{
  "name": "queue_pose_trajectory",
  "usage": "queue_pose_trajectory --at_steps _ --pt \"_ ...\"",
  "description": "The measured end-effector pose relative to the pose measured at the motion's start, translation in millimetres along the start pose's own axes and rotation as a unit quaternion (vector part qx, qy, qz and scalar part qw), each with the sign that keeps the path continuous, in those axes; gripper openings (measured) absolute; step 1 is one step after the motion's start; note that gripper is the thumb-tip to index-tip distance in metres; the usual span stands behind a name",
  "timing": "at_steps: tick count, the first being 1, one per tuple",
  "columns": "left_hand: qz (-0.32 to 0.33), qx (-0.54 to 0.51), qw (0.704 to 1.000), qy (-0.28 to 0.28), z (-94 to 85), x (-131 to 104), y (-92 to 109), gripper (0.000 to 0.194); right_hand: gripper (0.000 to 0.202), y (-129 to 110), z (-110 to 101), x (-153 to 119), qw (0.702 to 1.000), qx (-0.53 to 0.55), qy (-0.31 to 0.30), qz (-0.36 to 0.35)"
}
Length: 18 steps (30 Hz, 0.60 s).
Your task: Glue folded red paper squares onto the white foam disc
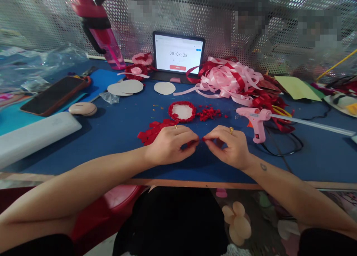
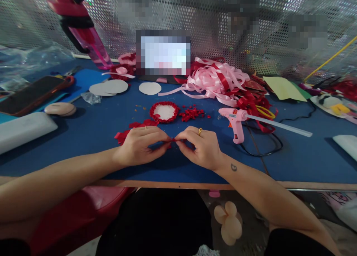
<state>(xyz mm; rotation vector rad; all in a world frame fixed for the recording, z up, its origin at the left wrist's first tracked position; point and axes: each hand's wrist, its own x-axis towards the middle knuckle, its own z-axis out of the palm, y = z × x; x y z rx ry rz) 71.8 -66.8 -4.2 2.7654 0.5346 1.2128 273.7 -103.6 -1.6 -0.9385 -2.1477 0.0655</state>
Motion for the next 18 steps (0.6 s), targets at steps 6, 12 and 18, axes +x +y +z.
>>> queue_pose_trajectory --at_steps 6,12,18 --pt "-0.041 -0.036 0.999 0.003 -4.6 2.7 -4.7 0.021 0.004 1.7 -1.5 1.5 0.994 0.068 0.014 0.080" --pt "-0.053 -0.057 0.997 -0.005 -4.7 1.2 -2.6 0.013 0.004 1.5 0.3 2.0 0.987 0.111 -0.009 0.115" --pt "-0.074 -0.059 0.995 -0.020 -7.2 1.0 -4.7 0.018 0.004 1.6 -0.6 2.4 0.970 0.166 0.016 0.176"
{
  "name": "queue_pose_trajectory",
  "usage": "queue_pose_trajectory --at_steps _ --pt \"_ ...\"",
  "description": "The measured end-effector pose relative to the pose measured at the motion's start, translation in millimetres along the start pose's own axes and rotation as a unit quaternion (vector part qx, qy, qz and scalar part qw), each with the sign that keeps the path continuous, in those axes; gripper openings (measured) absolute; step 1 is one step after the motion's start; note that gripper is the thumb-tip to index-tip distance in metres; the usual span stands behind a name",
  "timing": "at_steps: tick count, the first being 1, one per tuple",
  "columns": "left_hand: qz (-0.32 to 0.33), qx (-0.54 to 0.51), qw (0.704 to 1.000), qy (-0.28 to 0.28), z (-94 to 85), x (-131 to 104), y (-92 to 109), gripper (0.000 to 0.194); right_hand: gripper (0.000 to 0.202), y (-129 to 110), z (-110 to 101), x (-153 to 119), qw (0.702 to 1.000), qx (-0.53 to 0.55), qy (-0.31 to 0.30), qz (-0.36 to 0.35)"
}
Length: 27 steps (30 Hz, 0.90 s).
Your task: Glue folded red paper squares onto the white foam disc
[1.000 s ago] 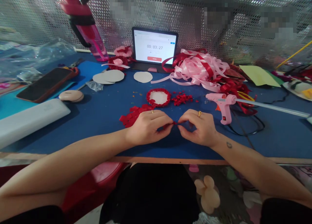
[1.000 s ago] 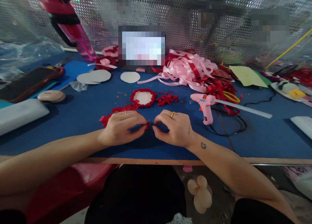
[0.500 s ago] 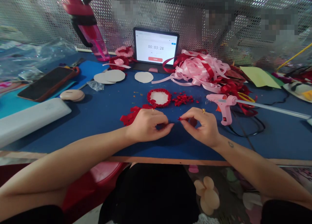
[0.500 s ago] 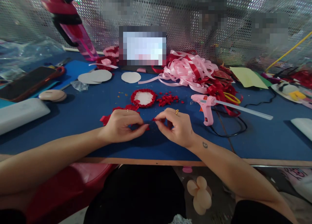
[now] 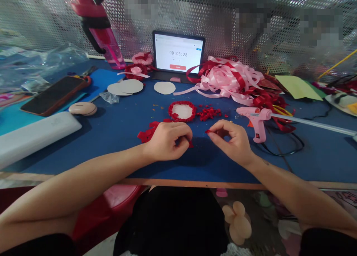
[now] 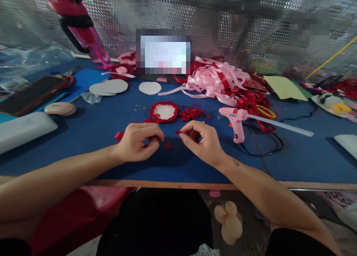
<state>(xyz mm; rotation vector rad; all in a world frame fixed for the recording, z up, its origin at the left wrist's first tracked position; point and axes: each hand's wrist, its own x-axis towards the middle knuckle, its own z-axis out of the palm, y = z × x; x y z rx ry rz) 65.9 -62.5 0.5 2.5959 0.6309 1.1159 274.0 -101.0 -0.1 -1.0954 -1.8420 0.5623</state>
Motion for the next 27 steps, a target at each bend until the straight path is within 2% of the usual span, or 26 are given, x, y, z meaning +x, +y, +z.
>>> queue_pose_trajectory --at_steps 5,10,14,18,21,27 --pt "-0.048 -0.023 0.999 -0.009 -3.1 3.1 -3.4 0.016 0.005 3.1 0.9 2.8 0.993 0.099 0.037 0.047" --pt "-0.085 -0.046 0.995 -0.020 -5.9 5.0 -6.0 0.017 0.007 12.5 -1.3 9.5 0.966 0.224 0.111 0.072" --pt "-0.088 -0.061 0.994 -0.019 -7.9 5.8 -5.0 0.017 0.008 17.9 -2.6 13.5 0.953 0.251 0.147 0.086" --pt "-0.096 -0.069 0.993 -0.011 -7.6 7.1 -2.5 0.017 0.011 15.3 -0.3 10.9 0.971 0.203 0.087 0.086" --pt "-0.099 -0.046 0.994 0.014 -5.1 7.0 -0.4 0.015 0.010 9.9 1.4 6.7 0.989 0.127 0.030 0.064" --pt "-0.013 -0.027 1.000 0.009 1.5 2.2 2.2 0.014 0.009 4.4 2.6 1.4 0.999 0.004 -0.040 -0.013"
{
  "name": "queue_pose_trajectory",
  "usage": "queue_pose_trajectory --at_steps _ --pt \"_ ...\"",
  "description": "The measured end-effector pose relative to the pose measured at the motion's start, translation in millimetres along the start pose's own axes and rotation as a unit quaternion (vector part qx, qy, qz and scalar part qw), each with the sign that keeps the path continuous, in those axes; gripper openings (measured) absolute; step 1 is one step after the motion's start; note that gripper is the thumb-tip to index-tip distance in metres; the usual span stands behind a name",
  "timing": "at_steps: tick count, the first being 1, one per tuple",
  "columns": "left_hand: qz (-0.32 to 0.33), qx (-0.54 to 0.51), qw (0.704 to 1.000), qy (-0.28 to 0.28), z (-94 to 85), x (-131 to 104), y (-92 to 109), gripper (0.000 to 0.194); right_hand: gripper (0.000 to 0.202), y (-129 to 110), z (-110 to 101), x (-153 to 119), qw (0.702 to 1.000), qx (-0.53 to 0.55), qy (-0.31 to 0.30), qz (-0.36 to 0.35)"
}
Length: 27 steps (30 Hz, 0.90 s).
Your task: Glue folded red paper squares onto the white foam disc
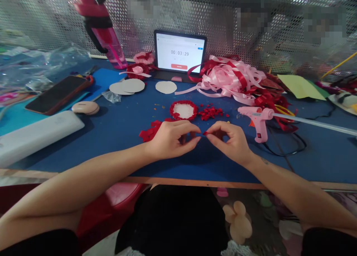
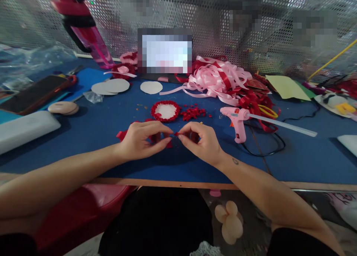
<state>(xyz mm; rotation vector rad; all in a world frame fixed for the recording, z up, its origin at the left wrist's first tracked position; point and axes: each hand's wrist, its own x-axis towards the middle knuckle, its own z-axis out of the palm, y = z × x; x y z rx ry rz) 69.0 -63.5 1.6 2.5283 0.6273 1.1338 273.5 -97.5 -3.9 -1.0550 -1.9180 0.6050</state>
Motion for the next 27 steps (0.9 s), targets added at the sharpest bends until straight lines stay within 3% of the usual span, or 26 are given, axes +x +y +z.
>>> queue_pose_trajectory --at_steps 4,11,27 --pt "0.041 0.031 0.999 0.001 2.6 -1.8 1.5 0.011 0.007 -1.3 1.7 -1.0 0.999 -0.038 -0.017 -0.033" --pt "0.054 0.082 0.995 -0.011 3.7 -2.8 3.3 0.011 0.006 -4.2 3.4 -3.3 0.986 -0.137 -0.020 -0.090" --pt "0.072 0.125 0.989 -0.033 8.3 -6.7 0.8 0.011 0.008 -5.8 6.3 -4.7 0.963 -0.230 -0.028 -0.137"
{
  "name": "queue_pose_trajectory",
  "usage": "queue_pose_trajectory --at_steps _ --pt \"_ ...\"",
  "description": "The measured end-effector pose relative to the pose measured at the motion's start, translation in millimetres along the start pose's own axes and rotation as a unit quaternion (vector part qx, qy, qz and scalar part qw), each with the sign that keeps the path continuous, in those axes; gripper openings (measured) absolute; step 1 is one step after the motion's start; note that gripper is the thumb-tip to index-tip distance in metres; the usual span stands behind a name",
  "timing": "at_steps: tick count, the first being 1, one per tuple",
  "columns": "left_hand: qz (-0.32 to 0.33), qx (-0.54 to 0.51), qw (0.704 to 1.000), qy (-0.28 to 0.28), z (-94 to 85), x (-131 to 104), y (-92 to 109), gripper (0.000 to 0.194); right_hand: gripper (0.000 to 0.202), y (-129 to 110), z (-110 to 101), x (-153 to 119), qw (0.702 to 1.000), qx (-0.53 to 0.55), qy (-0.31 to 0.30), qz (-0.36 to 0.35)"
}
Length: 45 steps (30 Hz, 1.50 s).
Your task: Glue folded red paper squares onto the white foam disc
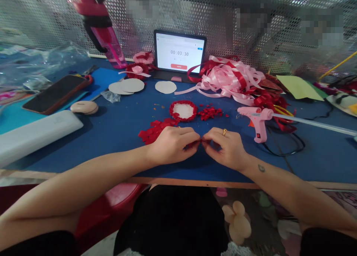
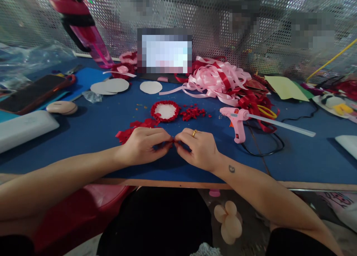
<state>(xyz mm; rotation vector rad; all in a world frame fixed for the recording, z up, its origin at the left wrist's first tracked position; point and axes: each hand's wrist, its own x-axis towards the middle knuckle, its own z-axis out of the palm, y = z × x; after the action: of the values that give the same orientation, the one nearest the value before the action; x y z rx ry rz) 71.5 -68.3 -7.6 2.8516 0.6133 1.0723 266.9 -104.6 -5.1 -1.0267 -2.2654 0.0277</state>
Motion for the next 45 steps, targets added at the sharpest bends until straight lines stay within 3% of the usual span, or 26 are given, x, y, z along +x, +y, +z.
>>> queue_pose_trajectory --at_steps 10,15,21,27,32,41,45 --pt "0.065 0.050 0.996 0.044 6.6 -2.9 5.2 0.021 0.012 -5.7 6.2 -5.8 0.999 -0.033 -0.017 -0.040" --pt "0.076 0.045 0.995 0.045 6.1 -2.0 7.5 0.020 0.011 -9.4 7.5 -6.6 0.998 -0.045 0.009 -0.053" --pt "0.045 -0.008 0.998 0.033 1.5 0.7 5.1 0.013 0.004 -8.6 1.5 -1.1 0.998 -0.021 0.020 -0.050" --pt "-0.004 -0.081 0.995 0.060 -1.8 4.1 -0.1 0.009 0.007 -0.1 -5.3 0.8 0.999 -0.017 0.050 -0.011" --pt "-0.012 -0.083 0.995 0.062 -1.6 4.9 -2.2 0.008 0.010 1.8 -8.3 0.5 0.999 -0.011 0.051 0.012" --pt "-0.016 -0.094 0.995 0.040 0.5 4.5 -2.4 0.009 0.005 -0.1 -9.3 0.1 0.999 -0.020 0.024 -0.020" --pt "-0.033 -0.097 0.994 0.024 1.1 4.7 -3.8 0.011 0.003 3.4 -10.2 2.5 0.999 0.016 0.042 0.013"
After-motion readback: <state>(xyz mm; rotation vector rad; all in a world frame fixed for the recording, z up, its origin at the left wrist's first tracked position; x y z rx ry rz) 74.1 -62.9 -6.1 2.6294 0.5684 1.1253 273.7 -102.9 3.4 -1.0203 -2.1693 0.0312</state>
